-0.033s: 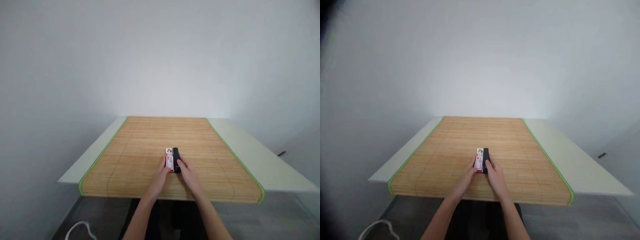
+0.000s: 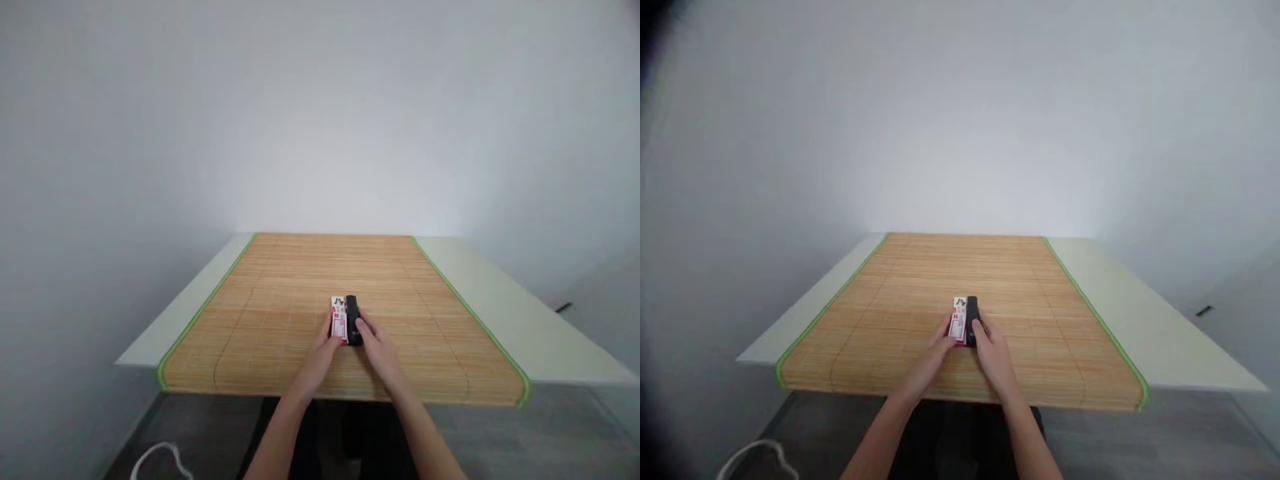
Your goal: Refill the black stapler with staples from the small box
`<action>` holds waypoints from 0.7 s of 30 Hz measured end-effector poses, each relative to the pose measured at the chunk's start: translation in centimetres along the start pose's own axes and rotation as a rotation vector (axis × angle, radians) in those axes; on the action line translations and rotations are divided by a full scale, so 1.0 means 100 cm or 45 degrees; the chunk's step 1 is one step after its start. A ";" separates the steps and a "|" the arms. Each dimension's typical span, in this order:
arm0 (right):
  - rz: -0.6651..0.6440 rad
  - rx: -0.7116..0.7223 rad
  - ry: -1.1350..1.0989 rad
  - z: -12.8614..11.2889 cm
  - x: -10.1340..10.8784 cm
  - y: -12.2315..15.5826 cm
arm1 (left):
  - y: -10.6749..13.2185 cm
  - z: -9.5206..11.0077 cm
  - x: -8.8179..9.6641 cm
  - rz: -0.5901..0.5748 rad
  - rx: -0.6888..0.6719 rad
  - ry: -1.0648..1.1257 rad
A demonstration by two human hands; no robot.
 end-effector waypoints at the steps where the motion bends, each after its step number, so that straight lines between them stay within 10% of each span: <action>1: -0.001 0.017 0.037 -0.001 0.005 0.001 | 0.003 0.004 0.002 0.005 -0.027 -0.033; 10: -0.016 0.152 0.077 -0.001 0.027 0.003 | 0.004 0.052 0.017 0.102 -0.303 -0.779; 21: 0.052 0.159 0.057 0.001 0.024 0.004 | 0.008 0.053 0.035 0.273 -0.295 -1.109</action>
Point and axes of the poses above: each hand's wrist, its own y-axis away from the middle knuckle, its own x-axis out of the back of the hand, z = x × y, the point moved 5 cm from there along -y, towards the middle knuckle, and after that the axes turned 6 degrees about z, right-handed, at the moved point
